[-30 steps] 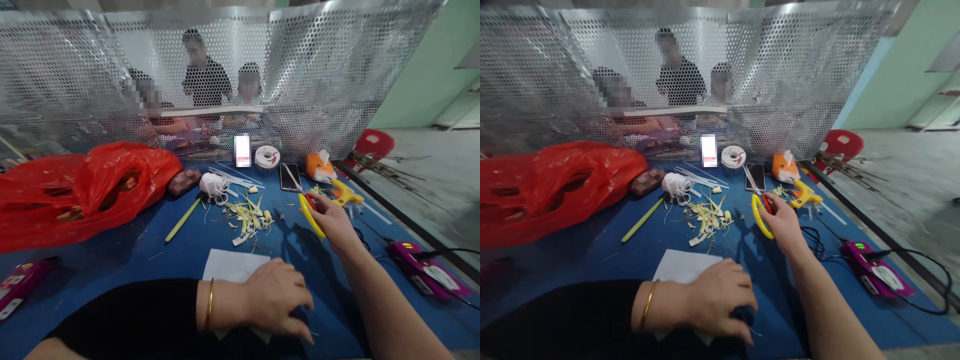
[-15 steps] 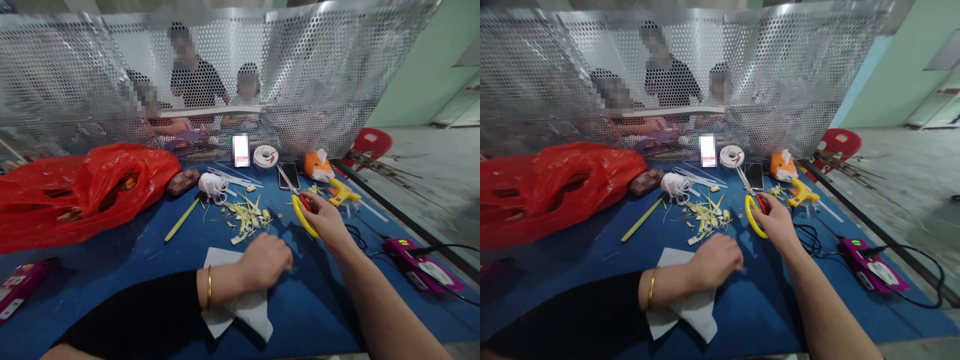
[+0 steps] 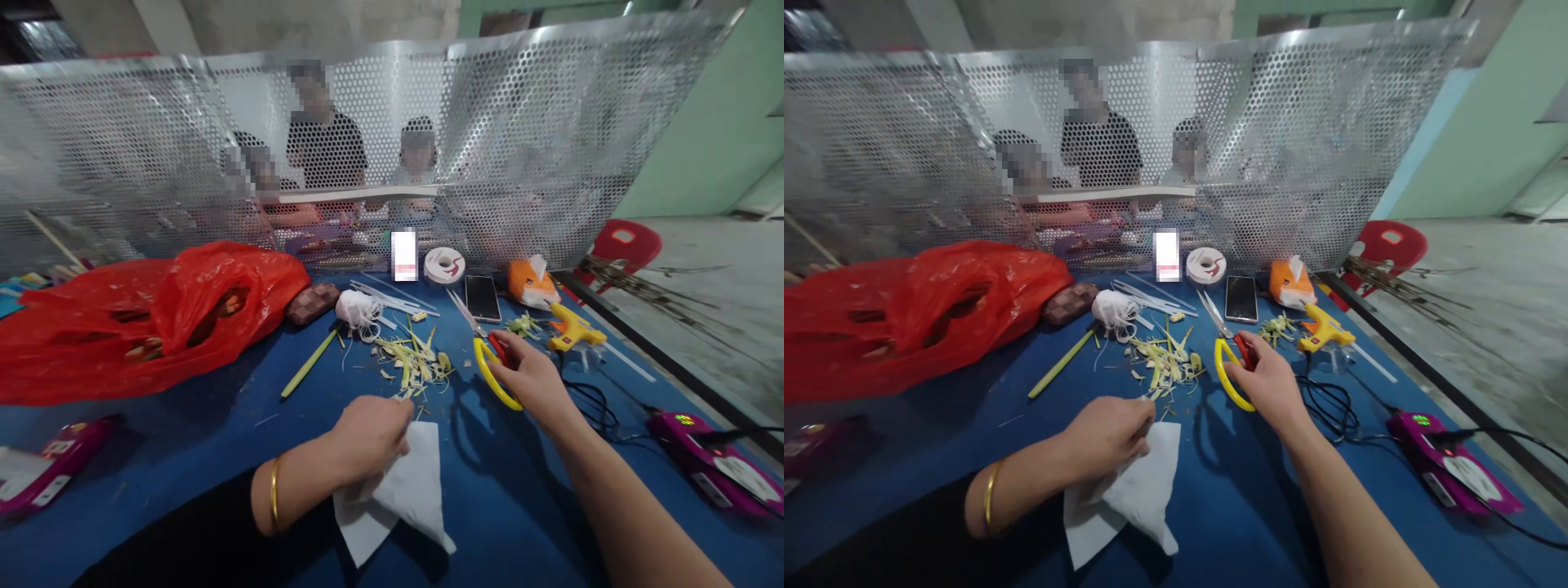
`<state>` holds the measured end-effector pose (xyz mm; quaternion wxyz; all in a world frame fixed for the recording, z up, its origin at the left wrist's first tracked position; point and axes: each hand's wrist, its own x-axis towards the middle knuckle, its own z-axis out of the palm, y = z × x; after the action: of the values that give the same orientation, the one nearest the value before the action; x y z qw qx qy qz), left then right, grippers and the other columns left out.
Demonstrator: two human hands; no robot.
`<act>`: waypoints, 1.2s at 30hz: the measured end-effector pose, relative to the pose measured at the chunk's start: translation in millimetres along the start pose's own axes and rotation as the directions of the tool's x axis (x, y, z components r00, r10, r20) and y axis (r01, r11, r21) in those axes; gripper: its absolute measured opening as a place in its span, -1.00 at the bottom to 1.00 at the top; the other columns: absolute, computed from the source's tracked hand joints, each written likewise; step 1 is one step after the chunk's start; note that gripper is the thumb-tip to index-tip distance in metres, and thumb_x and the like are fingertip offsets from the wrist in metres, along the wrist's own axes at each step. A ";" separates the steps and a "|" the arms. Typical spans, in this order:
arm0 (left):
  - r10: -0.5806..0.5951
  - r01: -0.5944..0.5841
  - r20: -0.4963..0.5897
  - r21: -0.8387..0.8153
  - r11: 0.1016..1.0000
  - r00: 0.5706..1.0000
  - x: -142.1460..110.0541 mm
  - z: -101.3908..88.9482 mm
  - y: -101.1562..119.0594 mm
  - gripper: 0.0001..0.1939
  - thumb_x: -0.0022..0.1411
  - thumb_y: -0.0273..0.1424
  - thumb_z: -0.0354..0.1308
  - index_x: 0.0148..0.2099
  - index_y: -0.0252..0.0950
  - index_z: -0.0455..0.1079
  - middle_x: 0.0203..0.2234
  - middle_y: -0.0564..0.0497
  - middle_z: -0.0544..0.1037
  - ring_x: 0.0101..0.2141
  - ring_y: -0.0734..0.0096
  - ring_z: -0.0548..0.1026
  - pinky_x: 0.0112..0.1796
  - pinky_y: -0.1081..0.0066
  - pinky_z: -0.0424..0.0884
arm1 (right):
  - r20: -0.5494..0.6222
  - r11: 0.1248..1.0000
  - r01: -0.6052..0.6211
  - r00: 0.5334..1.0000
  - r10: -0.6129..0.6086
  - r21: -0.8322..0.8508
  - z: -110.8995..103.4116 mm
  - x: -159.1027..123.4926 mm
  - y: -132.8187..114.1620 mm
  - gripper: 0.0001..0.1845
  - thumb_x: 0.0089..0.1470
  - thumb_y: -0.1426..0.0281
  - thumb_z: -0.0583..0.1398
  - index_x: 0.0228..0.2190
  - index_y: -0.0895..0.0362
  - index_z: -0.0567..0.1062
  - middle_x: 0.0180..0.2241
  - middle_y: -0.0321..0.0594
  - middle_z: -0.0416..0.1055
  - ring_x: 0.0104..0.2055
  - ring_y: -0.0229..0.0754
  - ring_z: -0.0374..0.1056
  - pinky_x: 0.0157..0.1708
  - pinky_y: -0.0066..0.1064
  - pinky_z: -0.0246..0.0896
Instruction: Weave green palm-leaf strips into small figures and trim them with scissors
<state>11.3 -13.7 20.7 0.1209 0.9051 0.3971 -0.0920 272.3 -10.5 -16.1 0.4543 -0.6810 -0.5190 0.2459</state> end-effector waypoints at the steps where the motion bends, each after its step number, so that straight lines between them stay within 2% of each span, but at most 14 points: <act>1: 0.001 -0.001 0.001 -0.009 1.000 1.000 0.8 5.3 1.9 -0.90 0.17 -0.32 0.12 -0.28 -0.21 0.42 -0.39 0.02 0.60 -0.33 0.19 0.56 -0.40 0.37 0.33 | 0.013 1.000 -0.004 1.000 0.004 0.000 1.1 -0.6 -0.8 -0.33 -0.21 0.24 0.24 0.00 0.21 0.44 -0.24 -0.10 0.54 -0.28 -0.06 0.43 -0.19 -0.23 0.33; 3: 0.026 -0.027 -0.042 -0.028 0.999 0.999 7.4 12.6 4.2 -0.90 0.20 -0.33 0.08 -0.29 -0.20 0.40 -0.39 0.03 0.60 -0.32 0.21 0.56 -0.39 0.38 0.34 | 0.032 1.000 -0.001 0.999 0.001 0.010 3.2 -1.6 -2.2 -0.33 -0.22 0.24 0.24 -0.02 0.22 0.44 -0.25 -0.11 0.54 -0.30 -0.07 0.43 -0.22 -0.26 0.34; 6: 0.040 -0.046 -0.204 -0.028 0.999 0.978 25.5 15.0 9.1 -0.87 0.24 -0.35 0.01 -0.24 -0.21 0.38 -0.33 0.01 0.59 -0.30 0.23 0.55 -0.34 0.37 0.36 | 0.035 1.000 0.017 0.999 -0.017 0.001 5.0 -1.6 -2.0 -0.34 -0.23 0.23 0.24 -0.03 0.20 0.44 -0.26 -0.12 0.54 -0.29 -0.08 0.44 -0.24 -0.28 0.34; 8: 0.033 -0.039 -0.269 -0.018 0.999 0.963 39.4 14.2 14.6 -0.84 0.26 -0.33 -0.01 -0.22 -0.23 0.38 -0.34 -0.02 0.59 -0.30 0.22 0.55 -0.33 0.35 0.37 | 0.031 0.999 0.028 0.999 -0.027 -0.027 5.2 -0.8 -0.6 -0.35 -0.22 0.22 0.24 -0.03 0.19 0.44 -0.25 -0.12 0.54 -0.29 -0.08 0.43 -0.24 -0.27 0.33; 13: 0.019 -0.034 -0.337 -0.041 0.999 0.941 63.5 17.2 23.6 -0.74 0.19 -0.36 0.07 -0.06 -0.27 0.37 -0.19 -0.09 0.57 -0.20 0.19 0.52 -0.26 0.32 0.39 | 0.025 0.994 0.039 0.999 -0.036 -0.102 3.2 0.6 1.8 -0.37 -0.17 0.23 0.22 -0.01 0.17 0.42 -0.26 -0.15 0.54 -0.29 -0.07 0.42 -0.24 -0.26 0.31; 15: 0.007 -0.049 -0.383 -0.101 0.994 0.924 68.5 17.0 19.6 -0.69 0.17 -0.35 0.12 -0.02 -0.24 0.39 -0.16 -0.06 0.57 -0.17 0.22 0.52 -0.22 0.34 0.39 | 0.024 0.993 0.049 0.999 -0.046 -0.109 2.4 0.4 1.9 -0.36 -0.15 0.22 0.22 0.02 0.17 0.40 -0.23 -0.13 0.53 -0.26 -0.06 0.43 -0.22 -0.26 0.31; 17: -0.031 -0.027 -0.401 -0.138 0.990 0.915 74.8 12.2 10.5 -0.78 0.22 -0.33 0.10 -0.09 -0.20 0.43 -0.23 0.02 0.60 -0.20 0.31 0.53 -0.22 0.39 0.39 | 0.017 0.991 0.063 0.998 -0.061 -0.122 2.0 -0.2 1.6 -0.37 -0.12 0.23 0.21 0.03 0.16 0.39 -0.21 -0.13 0.53 -0.24 -0.07 0.43 -0.22 -0.28 0.30; 19: -0.085 0.023 -0.429 -0.149 0.989 0.899 86.3 2.5 -2.5 -0.77 0.31 -0.32 0.00 -0.09 -0.16 0.45 -0.19 0.04 0.60 -0.16 0.35 0.52 -0.17 0.41 0.37 | 0.012 0.985 0.067 0.998 -0.066 -0.158 2.0 -0.8 0.7 -0.39 -0.10 0.23 0.21 0.03 0.13 0.39 -0.22 -0.15 0.53 -0.26 -0.08 0.43 -0.24 -0.30 0.30; 21: -0.159 0.102 -0.459 -0.146 0.984 0.874 104.6 -9.7 -16.9 -0.74 0.33 -0.32 -0.04 -0.06 -0.17 0.44 -0.12 0.00 0.57 -0.09 0.31 0.48 -0.11 0.38 0.34 | 0.017 0.976 0.055 0.998 -0.052 -0.210 2.0 -1.6 -1.3 -0.39 -0.09 0.23 0.21 0.04 0.12 0.39 -0.24 -0.16 0.53 -0.28 -0.09 0.43 -0.26 -0.31 0.29; 25: -0.296 0.265 -0.457 -0.131 0.955 0.839 151.3 -29.1 -41.0 -0.69 0.26 -0.25 0.07 -0.06 -0.29 0.46 -0.08 -0.17 0.53 -0.02 0.13 0.43 -0.08 0.30 0.33 | 0.021 0.938 0.004 1.000 0.004 -0.345 1.5 -3.2 -8.4 -0.36 -0.08 0.22 0.21 0.07 0.13 0.37 -0.30 -0.16 0.53 -0.31 -0.06 0.42 -0.30 -0.30 0.26; 28: -0.347 0.329 -0.430 -0.119 0.937 0.833 176.0 -33.4 -50.1 -0.62 0.23 -0.18 0.11 -0.06 -0.35 0.48 -0.11 -0.25 0.53 -0.05 0.07 0.45 -0.12 0.28 0.35 | 0.005 0.909 -0.007 1.000 0.010 -0.416 0.9 -4.5 -13.1 -0.37 -0.08 0.22 0.20 0.07 0.12 0.37 -0.31 -0.16 0.53 -0.30 -0.04 0.42 -0.34 -0.33 0.23; 31: -0.328 0.318 -0.416 -0.095 0.943 0.848 183.5 -30.2 -53.3 -0.68 0.25 -0.23 0.08 -0.11 -0.33 0.50 -0.13 -0.22 0.53 -0.07 0.10 0.46 -0.13 0.29 0.34 | 0.003 0.892 0.006 1.000 -0.005 -0.452 1.1 -6.1 -15.4 -0.38 -0.06 0.21 0.19 0.07 0.11 0.37 -0.34 -0.18 0.52 -0.35 -0.07 0.42 -0.40 -0.36 0.19; 36: -0.262 0.259 -0.416 -0.064 0.964 0.871 177.9 -22.5 -53.4 -0.72 0.28 -0.27 0.04 -0.16 -0.33 0.48 -0.15 -0.21 0.54 -0.08 0.09 0.47 -0.15 0.27 0.32 | 0.027 0.902 0.034 0.999 -0.024 -0.430 3.8 -7.7 -14.6 -0.39 -0.07 0.24 0.19 0.06 0.10 0.37 -0.31 -0.17 0.53 -0.32 -0.05 0.42 -0.36 -0.35 0.22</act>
<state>92.0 151.8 -12.4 0.0218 0.8414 0.5322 0.0912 259.6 -15.5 -6.1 0.2910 -0.7539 -0.5754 0.1259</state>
